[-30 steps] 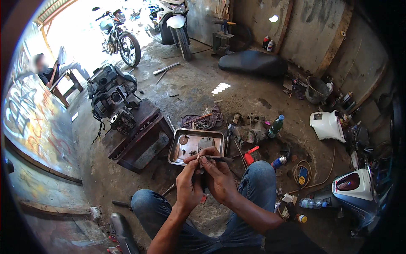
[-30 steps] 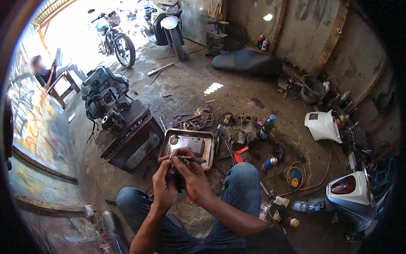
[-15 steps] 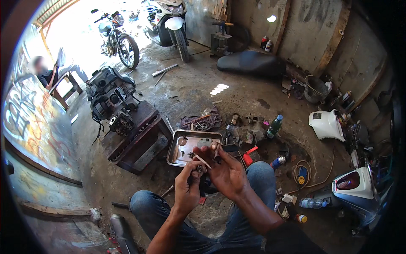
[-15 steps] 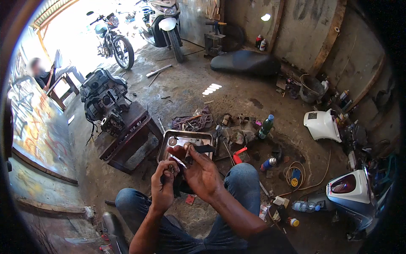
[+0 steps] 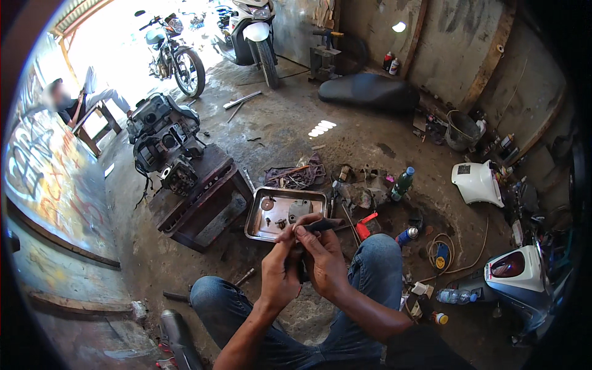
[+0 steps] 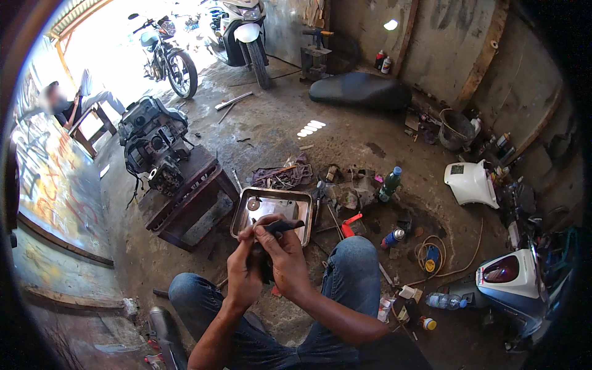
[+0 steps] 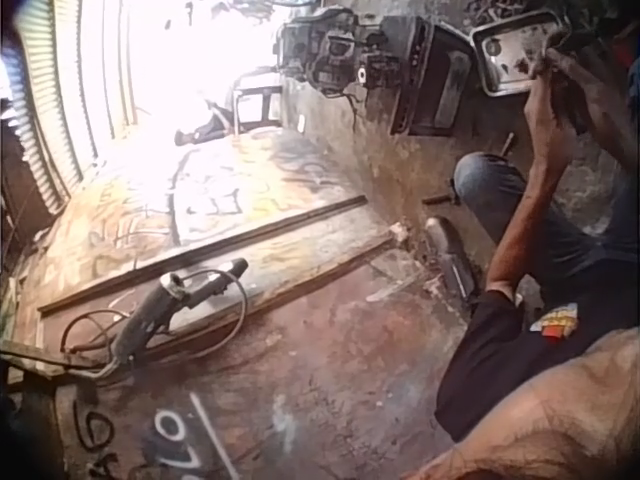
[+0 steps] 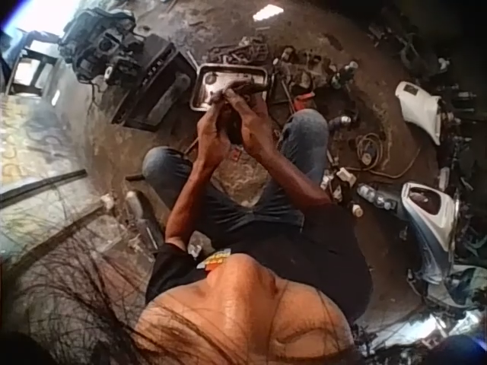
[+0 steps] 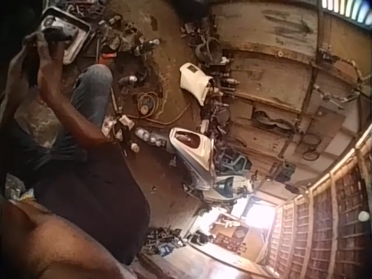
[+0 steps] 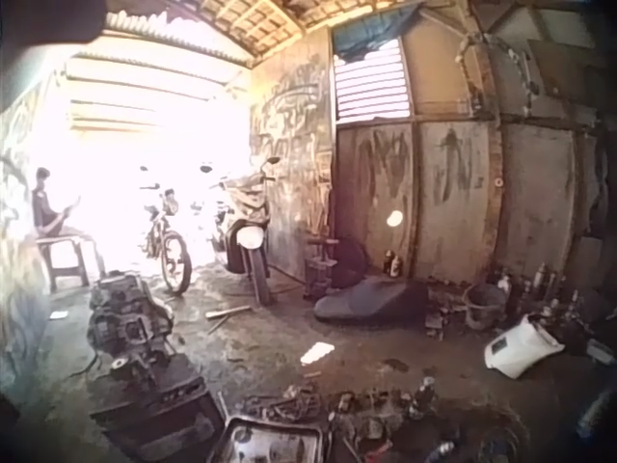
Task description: Cleaning and inspecting components of a motorcycle engine cylinder head.
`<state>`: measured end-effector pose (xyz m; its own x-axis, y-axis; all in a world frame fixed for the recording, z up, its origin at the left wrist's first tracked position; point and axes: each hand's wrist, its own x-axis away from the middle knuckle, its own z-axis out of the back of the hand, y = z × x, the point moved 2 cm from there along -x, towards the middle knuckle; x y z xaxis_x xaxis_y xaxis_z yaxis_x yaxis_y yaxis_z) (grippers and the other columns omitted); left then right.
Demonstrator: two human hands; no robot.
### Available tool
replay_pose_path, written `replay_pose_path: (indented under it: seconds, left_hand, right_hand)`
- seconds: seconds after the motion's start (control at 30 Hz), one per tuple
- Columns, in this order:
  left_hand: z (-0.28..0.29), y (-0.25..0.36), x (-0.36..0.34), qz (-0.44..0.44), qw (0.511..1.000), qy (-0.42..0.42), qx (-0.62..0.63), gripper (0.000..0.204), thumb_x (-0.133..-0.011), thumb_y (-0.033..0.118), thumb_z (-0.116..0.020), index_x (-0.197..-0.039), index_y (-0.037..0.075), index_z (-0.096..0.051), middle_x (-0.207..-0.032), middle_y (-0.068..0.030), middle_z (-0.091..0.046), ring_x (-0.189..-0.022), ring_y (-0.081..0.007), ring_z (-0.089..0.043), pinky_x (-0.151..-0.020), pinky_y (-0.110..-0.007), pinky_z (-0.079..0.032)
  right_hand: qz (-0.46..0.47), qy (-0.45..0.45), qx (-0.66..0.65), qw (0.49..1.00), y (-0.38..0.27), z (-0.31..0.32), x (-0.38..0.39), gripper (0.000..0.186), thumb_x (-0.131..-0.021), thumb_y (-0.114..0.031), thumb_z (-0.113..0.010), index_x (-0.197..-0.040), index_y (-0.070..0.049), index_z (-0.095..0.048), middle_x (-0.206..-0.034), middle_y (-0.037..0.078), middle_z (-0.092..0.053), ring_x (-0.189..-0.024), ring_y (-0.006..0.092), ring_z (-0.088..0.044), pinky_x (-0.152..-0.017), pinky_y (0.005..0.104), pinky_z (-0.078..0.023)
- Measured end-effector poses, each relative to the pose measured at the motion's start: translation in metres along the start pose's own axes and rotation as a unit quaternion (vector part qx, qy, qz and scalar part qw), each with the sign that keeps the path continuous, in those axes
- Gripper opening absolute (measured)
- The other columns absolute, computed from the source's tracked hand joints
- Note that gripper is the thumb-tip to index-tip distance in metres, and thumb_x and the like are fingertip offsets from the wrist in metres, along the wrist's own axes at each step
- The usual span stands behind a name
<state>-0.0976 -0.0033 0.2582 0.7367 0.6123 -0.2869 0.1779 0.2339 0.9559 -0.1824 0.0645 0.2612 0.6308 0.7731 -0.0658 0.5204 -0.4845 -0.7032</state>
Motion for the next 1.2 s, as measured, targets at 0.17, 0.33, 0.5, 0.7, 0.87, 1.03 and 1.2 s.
replay_pose_path:
  seconds: [0.17, 0.33, 0.5, 0.7, 0.87, 1.03, 1.2]
  left_hand:
    - [-0.006, -0.005, 0.002, -0.034, 0.992, -0.064, -0.102, 0.021, -0.100, -0.007, -0.044, -0.117, -0.004, -0.056, -0.102, -0.0095, -0.063, -0.096, -0.0163, -0.059, -0.085, -0.030, -0.047]
    - [0.001, 0.000, -0.005, -0.016, 1.000, -0.023, -0.003, 0.016, -0.103, -0.002, -0.048, -0.114, -0.002, -0.059, -0.098, -0.0120, -0.064, -0.088, -0.0174, -0.060, -0.084, -0.028, -0.047]
    - [0.000, 0.009, -0.005, 0.026, 0.998, -0.012, 0.050, 0.019, -0.105, 0.002, -0.046, -0.118, -0.001, -0.059, -0.093, -0.0083, -0.064, -0.087, -0.0119, -0.057, -0.082, -0.027, -0.046]
    - [-0.005, 0.018, -0.003, 0.007, 0.998, 0.025, -0.060, 0.022, -0.103, -0.002, -0.047, -0.121, -0.001, -0.059, -0.092, -0.0121, -0.067, -0.081, -0.0143, -0.062, -0.071, -0.028, -0.049]
    - [-0.008, 0.018, 0.002, -0.049, 0.989, -0.029, -0.138, 0.019, -0.103, 0.000, -0.049, -0.119, -0.001, -0.060, -0.091, -0.0181, -0.066, -0.080, -0.0203, -0.065, -0.071, -0.031, -0.051]
    - [0.000, 0.013, 0.002, 0.050, 0.997, -0.059, -0.030, 0.021, -0.108, 0.015, -0.051, -0.115, -0.002, -0.061, -0.093, -0.0138, -0.068, -0.082, -0.0171, -0.061, -0.078, -0.030, -0.050]
    - [0.015, 0.016, -0.004, 0.110, 0.992, -0.048, 0.038, 0.033, -0.109, 0.026, -0.050, -0.117, -0.004, -0.061, -0.095, -0.0054, -0.068, -0.085, -0.0092, -0.056, -0.080, -0.026, -0.047]
  right_hand:
    - [-0.050, 0.080, -0.108, 0.990, 0.007, 0.019, -0.007, 0.014, -0.106, -0.015, -0.054, -0.117, -0.008, -0.058, -0.107, 0.010, -0.068, -0.115, 0.0266, -0.063, -0.103, 0.0396, -0.048]
    - [-0.066, 0.019, -0.144, 0.987, -0.017, 0.009, -0.005, 0.024, -0.107, -0.025, -0.051, -0.120, -0.008, -0.061, -0.125, 0.015, -0.067, -0.126, 0.0328, -0.060, -0.111, 0.0461, -0.043]
    - [-0.027, -0.042, -0.043, 0.998, -0.019, -0.002, -0.004, 0.015, -0.106, -0.018, -0.056, -0.114, -0.007, -0.057, -0.127, 0.018, -0.066, -0.122, 0.0244, -0.061, -0.107, 0.0393, -0.046]
    - [0.056, 0.010, 0.135, 0.989, -0.009, -0.009, -0.001, 0.013, -0.106, -0.015, -0.055, -0.114, -0.004, -0.051, -0.113, 0.016, -0.070, -0.111, 0.0218, -0.066, -0.098, 0.0357, -0.052]
    - [0.011, 0.108, 0.110, 0.988, -0.010, 0.008, -0.009, 0.014, -0.107, -0.017, -0.053, -0.113, -0.005, -0.051, -0.102, 0.015, -0.070, -0.099, 0.0249, -0.070, -0.091, 0.0378, -0.056]
    - [-0.019, 0.088, -0.027, 0.996, -0.032, 0.020, -0.018, 0.012, -0.107, -0.018, -0.052, -0.113, -0.008, -0.053, -0.107, 0.016, -0.070, -0.109, 0.0330, -0.069, -0.095, 0.0428, -0.056]
    - [-0.003, -0.019, 0.080, 0.997, -0.053, 0.017, -0.016, 0.010, -0.107, -0.015, -0.051, -0.111, -0.006, -0.053, -0.123, 0.020, -0.067, -0.125, 0.0340, -0.061, -0.106, 0.0471, -0.049]
